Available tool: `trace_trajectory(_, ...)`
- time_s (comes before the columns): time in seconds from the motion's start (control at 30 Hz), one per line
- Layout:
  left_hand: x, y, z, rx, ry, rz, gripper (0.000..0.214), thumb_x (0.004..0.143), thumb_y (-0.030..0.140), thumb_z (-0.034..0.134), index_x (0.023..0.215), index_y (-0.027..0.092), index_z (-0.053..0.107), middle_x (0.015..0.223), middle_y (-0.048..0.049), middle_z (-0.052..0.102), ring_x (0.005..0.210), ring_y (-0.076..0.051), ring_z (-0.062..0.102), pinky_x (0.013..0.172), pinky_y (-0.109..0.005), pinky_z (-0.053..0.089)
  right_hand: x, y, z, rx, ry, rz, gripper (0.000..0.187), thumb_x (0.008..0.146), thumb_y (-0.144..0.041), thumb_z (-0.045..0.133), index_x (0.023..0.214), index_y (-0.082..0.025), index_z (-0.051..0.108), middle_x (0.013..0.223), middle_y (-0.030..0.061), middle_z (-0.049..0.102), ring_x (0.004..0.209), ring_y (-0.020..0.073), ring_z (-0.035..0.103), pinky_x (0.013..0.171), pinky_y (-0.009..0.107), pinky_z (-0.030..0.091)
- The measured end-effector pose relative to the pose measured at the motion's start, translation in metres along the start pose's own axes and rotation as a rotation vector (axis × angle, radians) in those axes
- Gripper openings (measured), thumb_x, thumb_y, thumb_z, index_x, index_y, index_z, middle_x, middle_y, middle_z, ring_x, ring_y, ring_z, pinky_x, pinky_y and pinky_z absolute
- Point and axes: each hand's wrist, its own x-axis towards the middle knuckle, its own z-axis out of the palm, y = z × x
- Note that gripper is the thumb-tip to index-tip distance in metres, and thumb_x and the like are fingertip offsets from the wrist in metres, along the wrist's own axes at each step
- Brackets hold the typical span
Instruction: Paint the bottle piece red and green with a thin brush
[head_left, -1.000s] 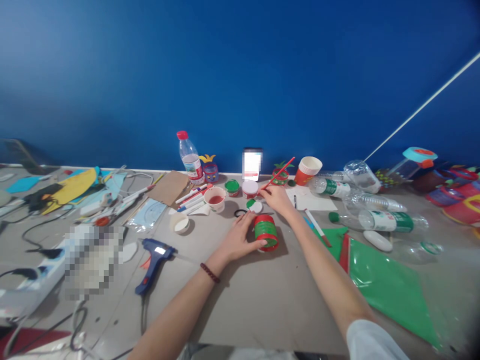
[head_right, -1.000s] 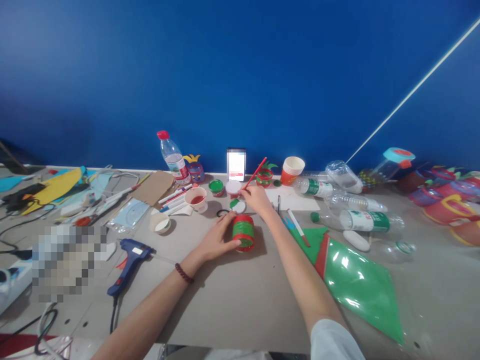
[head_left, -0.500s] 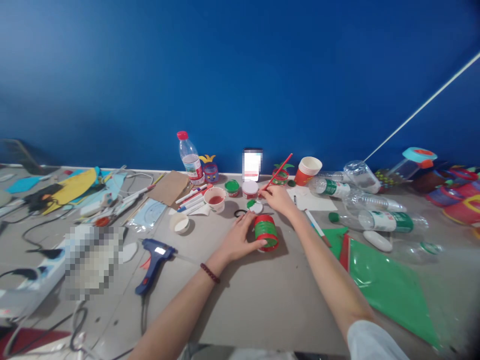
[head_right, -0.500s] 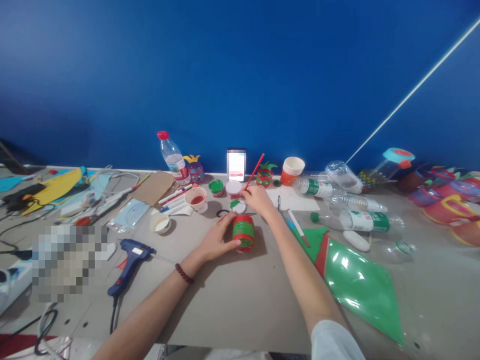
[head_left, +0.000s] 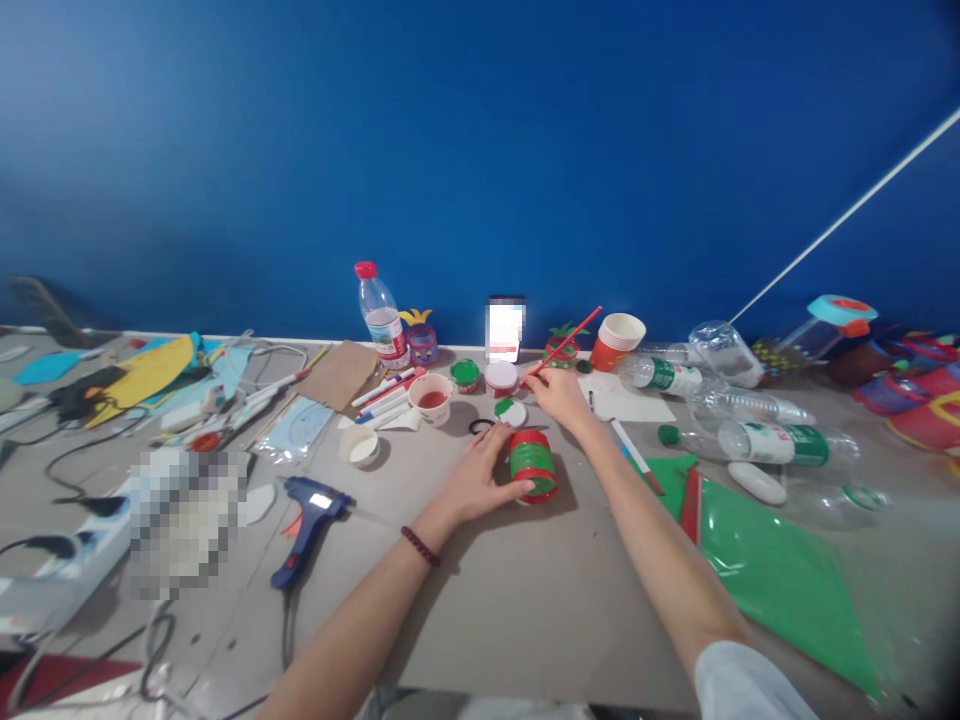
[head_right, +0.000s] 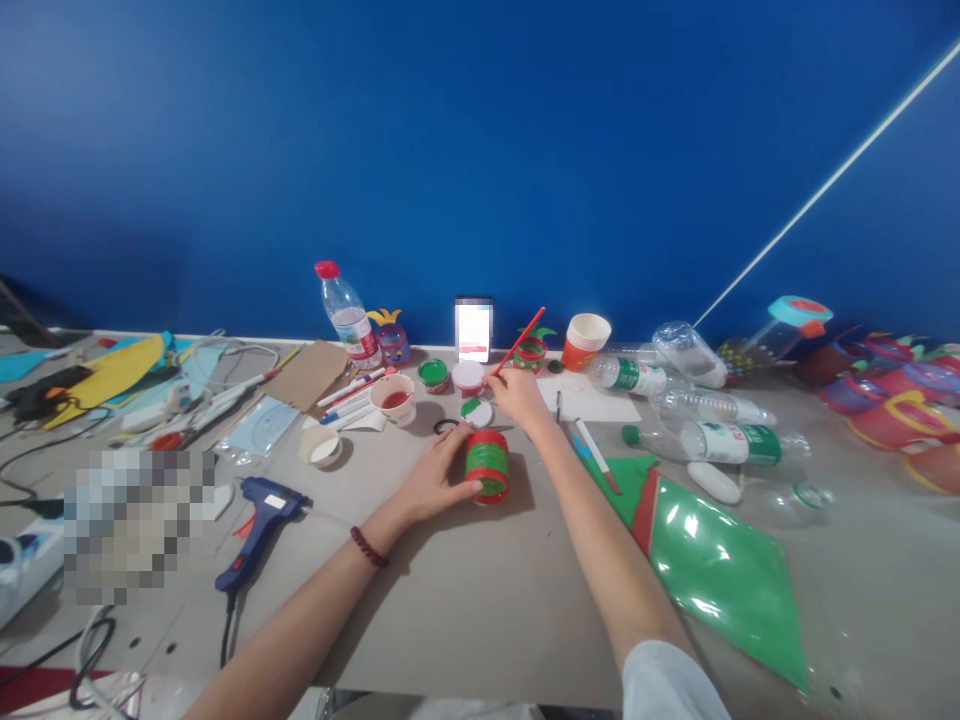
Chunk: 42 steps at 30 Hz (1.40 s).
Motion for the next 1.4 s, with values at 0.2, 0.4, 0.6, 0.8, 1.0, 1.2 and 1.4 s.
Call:
trace_trajectory(0.2,-0.0002,-0.0001,-0.0005,0.001,0.002,0.010,0.087,0.080,0.068,0.062,0.148,0.020,0.037,0.151,-0.0158,0.043,0.140,-0.036,0.039,0.116,-0.053,0.031,-0.0001,0.0010,0.0009,0.002,0.013,0.005,0.020,0.089,-0.021,0.057,0.077,-0.018,0.072,0.084,0.0064,0.078,0.080,0.0204,0.071,0.077,0.028,0.052)
trace_trajectory(0.4,0.0000,0.0001,-0.0003,0.005,-0.002,0.005,0.086,0.080,0.067,0.063,0.148,0.021,0.037,0.152,-0.0150,0.043,0.141,-0.036,0.038,0.116,-0.053,0.030,-0.0004,0.0003,0.0015,0.008,0.018,0.000,0.019,0.088,-0.022,0.057,0.077,-0.018,0.072,0.086,0.0071,0.078,0.082,0.0208,0.071,0.079,0.029,0.052)
trace_trajectory(0.6,0.0003,0.0006,-0.0007,0.008,-0.010,-0.001,0.086,0.080,0.067,0.062,0.148,0.021,0.036,0.152,-0.0145,0.043,0.140,-0.036,0.039,0.116,-0.053,0.030,-0.0001,0.0008,0.0018,0.005,0.014,0.000,0.020,0.088,-0.022,0.057,0.077,-0.018,0.073,0.085,0.0073,0.078,0.082,0.0213,0.071,0.080,0.029,0.052)
trace_trajectory(0.8,0.0001,0.0012,-0.0019,0.012,-0.005,0.015,0.088,0.080,0.070,0.060,0.148,0.020,0.037,0.150,-0.0158,0.045,0.138,-0.036,0.040,0.115,-0.053,0.031,-0.0002,0.0016,0.0043,-0.005,0.005,0.018,0.020,0.089,-0.023,0.057,0.078,-0.017,0.073,0.085,0.0087,0.077,0.081,0.0224,0.071,0.078,0.030,0.052)
trace_trajectory(1.0,0.0001,0.0021,-0.0026,-0.001,-0.009,0.019,0.086,0.080,0.070,0.060,0.147,0.021,0.037,0.149,-0.0144,0.045,0.137,-0.035,0.041,0.116,-0.051,0.031,-0.0008,-0.0010,0.0060,-0.003,-0.013,0.017,0.019,0.089,-0.020,0.056,0.080,-0.017,0.073,0.087,0.0079,0.078,0.085,0.0216,0.071,0.078,0.029,0.051)
trace_trajectory(1.2,0.0009,-0.0006,-0.0009,0.001,-0.009,0.015,0.086,0.080,0.070,0.061,0.146,0.020,0.038,0.151,-0.0147,0.043,0.139,-0.036,0.039,0.116,-0.051,0.030,-0.0007,-0.0022,0.0071,-0.003,-0.027,0.034,0.020,0.089,-0.019,0.057,0.080,-0.016,0.074,0.090,0.0090,0.078,0.087,0.0229,0.071,0.080,0.030,0.052)
trace_trajectory(1.4,0.0008,-0.0009,-0.0002,0.013,0.005,0.030,0.085,0.080,0.068,0.062,0.146,0.021,0.038,0.148,-0.0143,0.046,0.136,-0.035,0.043,0.114,-0.051,0.034,-0.0006,-0.0025,0.0075,-0.016,-0.054,0.039,0.019,0.089,-0.019,0.057,0.081,-0.016,0.074,0.088,0.0086,0.078,0.084,0.0229,0.071,0.078,0.030,0.052)
